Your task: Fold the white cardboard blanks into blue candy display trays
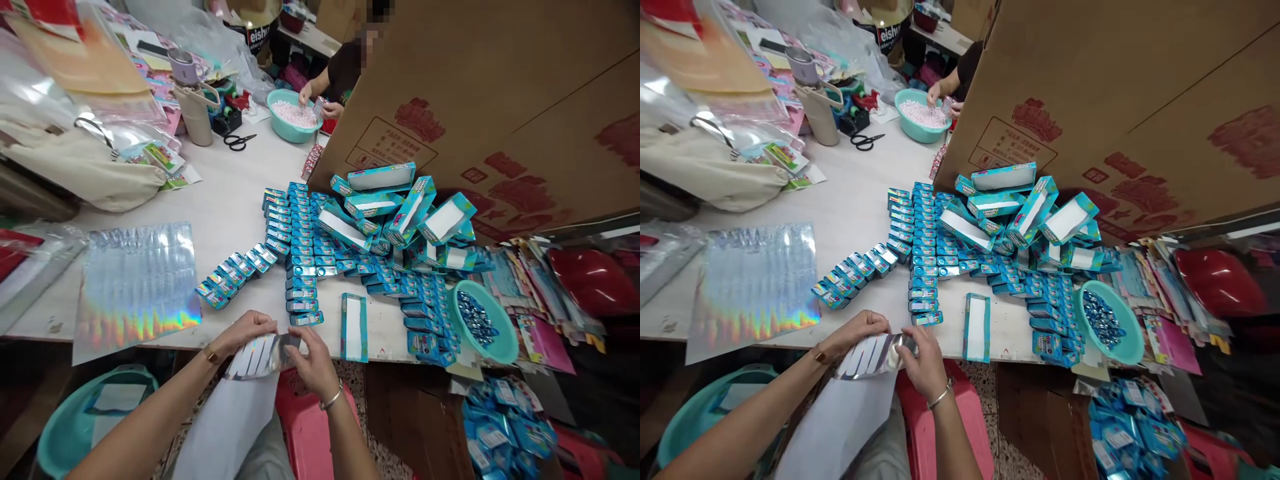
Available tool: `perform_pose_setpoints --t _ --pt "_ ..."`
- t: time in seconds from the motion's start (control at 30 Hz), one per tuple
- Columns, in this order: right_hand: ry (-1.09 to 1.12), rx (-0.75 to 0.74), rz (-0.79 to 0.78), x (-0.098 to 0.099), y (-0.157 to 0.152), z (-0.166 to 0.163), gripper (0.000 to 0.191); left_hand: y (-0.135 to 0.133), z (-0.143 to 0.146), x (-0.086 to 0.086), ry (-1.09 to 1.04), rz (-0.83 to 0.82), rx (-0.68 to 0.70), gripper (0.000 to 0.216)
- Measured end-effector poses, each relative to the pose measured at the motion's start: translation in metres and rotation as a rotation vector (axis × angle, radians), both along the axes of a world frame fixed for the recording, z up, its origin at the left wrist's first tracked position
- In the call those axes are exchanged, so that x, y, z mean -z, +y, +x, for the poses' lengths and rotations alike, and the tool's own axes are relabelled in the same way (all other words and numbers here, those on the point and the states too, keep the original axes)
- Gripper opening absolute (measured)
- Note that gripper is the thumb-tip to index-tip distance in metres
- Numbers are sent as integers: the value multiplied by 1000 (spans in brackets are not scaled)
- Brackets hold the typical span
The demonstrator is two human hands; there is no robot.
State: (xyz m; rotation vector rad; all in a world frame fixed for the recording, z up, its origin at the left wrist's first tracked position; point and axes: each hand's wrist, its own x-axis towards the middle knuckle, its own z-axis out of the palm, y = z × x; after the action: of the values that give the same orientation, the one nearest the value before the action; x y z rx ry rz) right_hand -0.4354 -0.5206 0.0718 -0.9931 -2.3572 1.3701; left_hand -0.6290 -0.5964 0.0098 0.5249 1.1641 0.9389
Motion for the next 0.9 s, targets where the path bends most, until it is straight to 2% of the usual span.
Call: perform_pose_setpoints --t 0.1,0.2,0.27,0.4,0.57,0.73,0.9 --pt "9 -10 83 -5 -9 -3 27 -11 -1 -13 34 84 78 36" --pt "43 -50 93 -7 -16 -7 19 -17 -1 -24 107 144 147 27" --pt "47 -83 106 -8 -22 -8 19 -18 -2 -31 158 153 155 25" --pt "36 -82 247 -6 -36 -8 25 -21 -2 -39 200 139 91 24" --pt "38 -38 335 -4 -47 -8 18 -26 -2 -44 146 158 19 34" --pt "45 -5 476 -3 -51 -11 18 -26 -2 -47 109 184 -17 30" --pt "74 -32 589 -4 -49 -11 25 -19 -4 -45 32 191 -48 28"
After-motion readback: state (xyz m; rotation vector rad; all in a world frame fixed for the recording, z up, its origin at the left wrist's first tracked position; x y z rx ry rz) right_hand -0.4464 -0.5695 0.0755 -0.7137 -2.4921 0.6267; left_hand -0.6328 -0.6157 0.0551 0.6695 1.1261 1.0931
